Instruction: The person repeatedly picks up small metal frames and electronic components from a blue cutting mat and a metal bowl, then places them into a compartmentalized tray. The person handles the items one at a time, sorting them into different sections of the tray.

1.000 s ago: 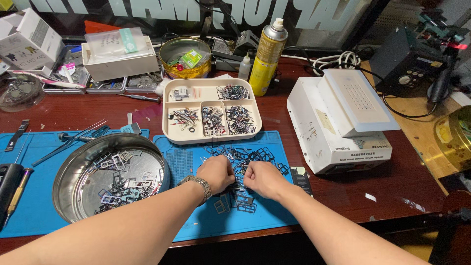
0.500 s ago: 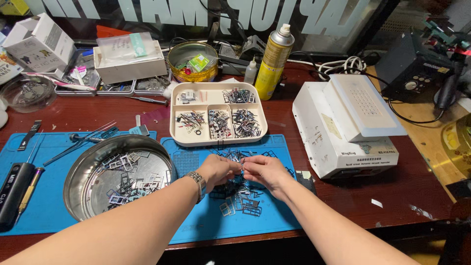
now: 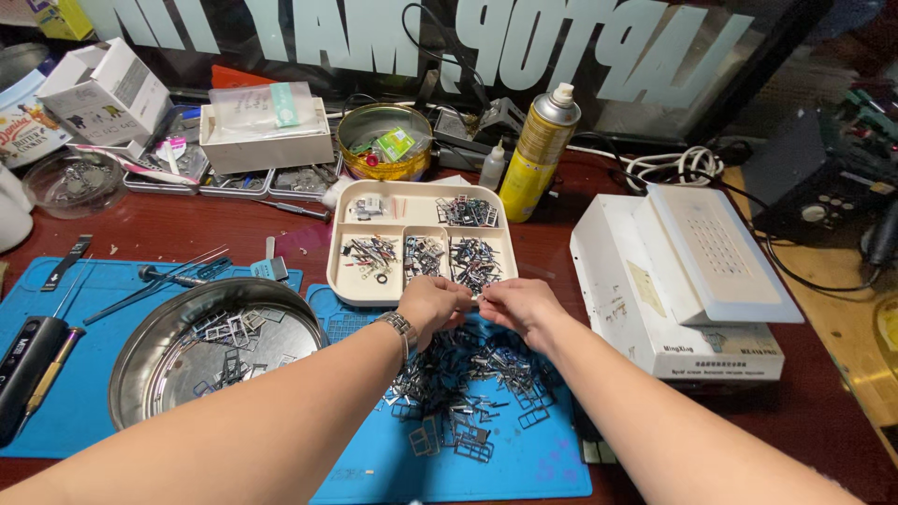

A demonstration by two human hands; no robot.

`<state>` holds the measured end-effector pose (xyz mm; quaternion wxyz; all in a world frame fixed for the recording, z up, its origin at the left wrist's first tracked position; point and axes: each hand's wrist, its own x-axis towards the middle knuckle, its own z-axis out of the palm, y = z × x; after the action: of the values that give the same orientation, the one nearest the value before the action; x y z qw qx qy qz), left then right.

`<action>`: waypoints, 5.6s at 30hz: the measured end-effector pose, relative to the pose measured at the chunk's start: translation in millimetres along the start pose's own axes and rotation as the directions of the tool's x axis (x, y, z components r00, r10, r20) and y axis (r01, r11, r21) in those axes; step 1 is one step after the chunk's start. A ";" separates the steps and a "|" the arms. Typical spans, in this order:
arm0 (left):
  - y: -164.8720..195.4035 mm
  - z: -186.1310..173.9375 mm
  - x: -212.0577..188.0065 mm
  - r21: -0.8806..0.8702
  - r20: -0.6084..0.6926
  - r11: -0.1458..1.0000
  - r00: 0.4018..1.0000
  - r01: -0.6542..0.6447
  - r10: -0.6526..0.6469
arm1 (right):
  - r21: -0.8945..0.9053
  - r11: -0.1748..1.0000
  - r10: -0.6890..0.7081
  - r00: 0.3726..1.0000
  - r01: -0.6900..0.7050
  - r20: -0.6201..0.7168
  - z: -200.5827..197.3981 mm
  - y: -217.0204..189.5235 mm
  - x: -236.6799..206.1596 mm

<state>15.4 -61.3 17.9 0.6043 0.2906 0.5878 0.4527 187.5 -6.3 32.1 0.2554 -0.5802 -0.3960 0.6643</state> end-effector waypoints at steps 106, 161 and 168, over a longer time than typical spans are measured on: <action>-18.1 12.1 -44.1 0.306 0.112 0.947 0.985 0.094 -0.134 | 0.004 1.000 -0.017 0.999 0.017 -0.039 3.4 55.0 -96.0; 46.5 7.0 27.5 0.561 -0.218 0.812 0.917 -0.163 0.335 | -0.617 0.776 -0.185 0.983 0.132 -0.022 13.6 -62.9 32.2; 38.6 6.9 13.3 0.425 -0.212 0.894 0.944 -0.143 0.252 | -0.568 0.807 -0.237 0.969 0.159 -0.065 5.0 -59.7 14.4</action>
<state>12.8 -32.0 47.0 0.3988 0.4053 0.7099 0.4155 172.7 37.3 73.0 0.1682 -0.6276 -0.6134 0.4490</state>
